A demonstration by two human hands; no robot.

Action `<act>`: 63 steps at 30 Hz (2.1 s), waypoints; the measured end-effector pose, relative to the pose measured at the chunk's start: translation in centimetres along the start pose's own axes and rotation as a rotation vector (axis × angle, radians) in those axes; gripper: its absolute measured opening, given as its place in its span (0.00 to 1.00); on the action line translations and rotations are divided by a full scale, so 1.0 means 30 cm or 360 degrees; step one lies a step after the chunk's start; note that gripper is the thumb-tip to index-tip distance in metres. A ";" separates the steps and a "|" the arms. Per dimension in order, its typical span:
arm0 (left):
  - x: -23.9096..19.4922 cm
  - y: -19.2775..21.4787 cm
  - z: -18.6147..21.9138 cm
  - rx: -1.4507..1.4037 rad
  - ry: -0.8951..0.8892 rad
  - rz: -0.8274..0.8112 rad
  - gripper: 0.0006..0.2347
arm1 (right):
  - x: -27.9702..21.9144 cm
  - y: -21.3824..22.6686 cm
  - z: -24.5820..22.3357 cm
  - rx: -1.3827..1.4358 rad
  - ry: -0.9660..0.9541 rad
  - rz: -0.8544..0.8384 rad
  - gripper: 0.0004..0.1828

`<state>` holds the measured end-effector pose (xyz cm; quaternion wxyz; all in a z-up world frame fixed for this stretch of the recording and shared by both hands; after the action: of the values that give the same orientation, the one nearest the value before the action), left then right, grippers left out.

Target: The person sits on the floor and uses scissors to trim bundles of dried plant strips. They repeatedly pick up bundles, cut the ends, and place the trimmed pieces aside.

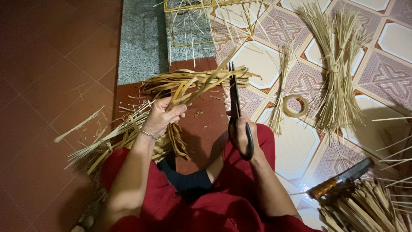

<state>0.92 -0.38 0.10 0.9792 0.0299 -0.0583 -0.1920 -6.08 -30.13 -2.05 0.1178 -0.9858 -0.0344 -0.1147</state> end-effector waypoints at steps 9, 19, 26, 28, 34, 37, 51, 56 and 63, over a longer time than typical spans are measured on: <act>-0.007 -0.003 0.061 -0.0261 0.0028 0.0160 0.06 | -0.060 -0.029 -0.057 0.0355 -0.0093 -0.0316 0.45; -0.009 -0.002 0.046 -0.0277 0.0084 0.0085 0.06 | 0.030 -0.006 -0.053 0.0668 -0.0073 -0.0130 0.46; -0.010 0.006 0.034 -0.0320 0.0136 0.0070 0.06 | 0.019 -0.003 -0.042 0.0406 -0.0038 0.0202 0.41; -0.006 0.008 0.027 -0.0306 0.0108 0.0053 0.06 | 0.010 0.000 -0.034 0.0399 -0.0014 0.0217 0.42; -0.001 0.017 0.013 -0.0279 0.0066 0.0024 0.07 | 0.021 0.005 -0.040 0.0651 0.0101 -0.0033 0.51; 0.000 0.025 0.010 -0.0278 0.0086 0.0033 0.08 | 0.034 0.011 -0.051 0.0687 0.0150 -0.0091 0.54; 0.003 0.045 0.027 -0.0188 0.0077 0.0129 0.06 | 0.008 0.056 -0.061 0.0422 0.0036 0.0316 0.51; -0.006 0.053 0.055 -0.0464 -0.0028 0.0115 0.06 | -0.026 0.062 -0.032 0.0490 -0.0029 0.0182 0.51; 0.000 0.028 0.065 -0.0572 0.0126 0.0282 0.09 | -0.127 -0.067 0.084 0.1043 -0.0579 -0.0345 0.53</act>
<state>0.98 0.33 2.10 0.9834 -0.1432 0.0130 -0.1110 -9.42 -27.74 -4.89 0.4056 -0.8909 -0.1934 0.0671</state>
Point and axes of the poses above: each hand's wrist, its own x-axis towards the middle knuckle, its own y-axis out of the back of the hand, z = x × y, the point moved 1 cm from there along x, towards the middle knuckle, and after that the axes turned 15 degrees about x, right-handed, at the moved point
